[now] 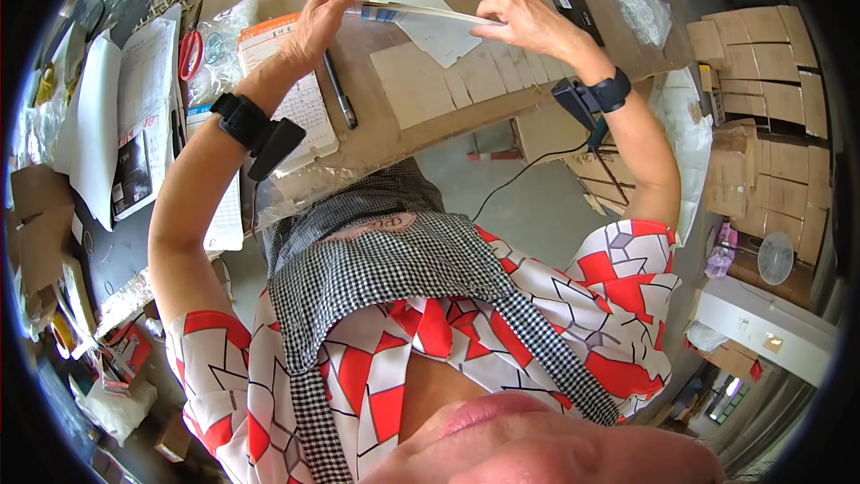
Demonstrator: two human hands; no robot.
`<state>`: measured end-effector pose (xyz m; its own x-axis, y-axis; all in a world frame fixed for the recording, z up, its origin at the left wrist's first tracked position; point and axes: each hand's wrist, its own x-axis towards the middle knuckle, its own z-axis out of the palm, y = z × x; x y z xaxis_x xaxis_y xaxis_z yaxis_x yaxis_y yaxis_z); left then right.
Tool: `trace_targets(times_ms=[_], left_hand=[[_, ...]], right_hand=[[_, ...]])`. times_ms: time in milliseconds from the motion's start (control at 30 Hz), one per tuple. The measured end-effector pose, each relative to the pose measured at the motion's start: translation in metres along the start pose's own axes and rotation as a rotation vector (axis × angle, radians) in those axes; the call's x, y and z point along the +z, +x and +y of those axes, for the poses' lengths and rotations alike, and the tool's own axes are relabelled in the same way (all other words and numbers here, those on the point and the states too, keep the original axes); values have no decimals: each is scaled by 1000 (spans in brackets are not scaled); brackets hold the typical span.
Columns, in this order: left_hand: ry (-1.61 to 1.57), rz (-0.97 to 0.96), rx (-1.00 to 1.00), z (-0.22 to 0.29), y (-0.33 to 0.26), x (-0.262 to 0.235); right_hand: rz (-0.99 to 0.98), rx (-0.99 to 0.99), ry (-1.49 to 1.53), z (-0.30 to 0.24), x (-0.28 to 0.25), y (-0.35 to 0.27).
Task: The person is sorting and reviewing various booklets and vouchers in a warehouse setting.
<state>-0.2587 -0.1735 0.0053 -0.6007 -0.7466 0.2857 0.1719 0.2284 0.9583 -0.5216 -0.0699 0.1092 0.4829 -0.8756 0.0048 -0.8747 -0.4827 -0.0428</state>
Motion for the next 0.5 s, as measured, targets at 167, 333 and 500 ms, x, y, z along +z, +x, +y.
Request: trace_targets(times_ms=[167,333,500], left_hand=[[-33,-118,20,21,-13,36],[212,-84,-6,29,-18,36],[573,-124,234,41,-19,38]], right_hand=[[164,-77,-43,-9,6,-14],[134,-107,114,-31,16,-21],[-226,73,474,-12,13,-10]])
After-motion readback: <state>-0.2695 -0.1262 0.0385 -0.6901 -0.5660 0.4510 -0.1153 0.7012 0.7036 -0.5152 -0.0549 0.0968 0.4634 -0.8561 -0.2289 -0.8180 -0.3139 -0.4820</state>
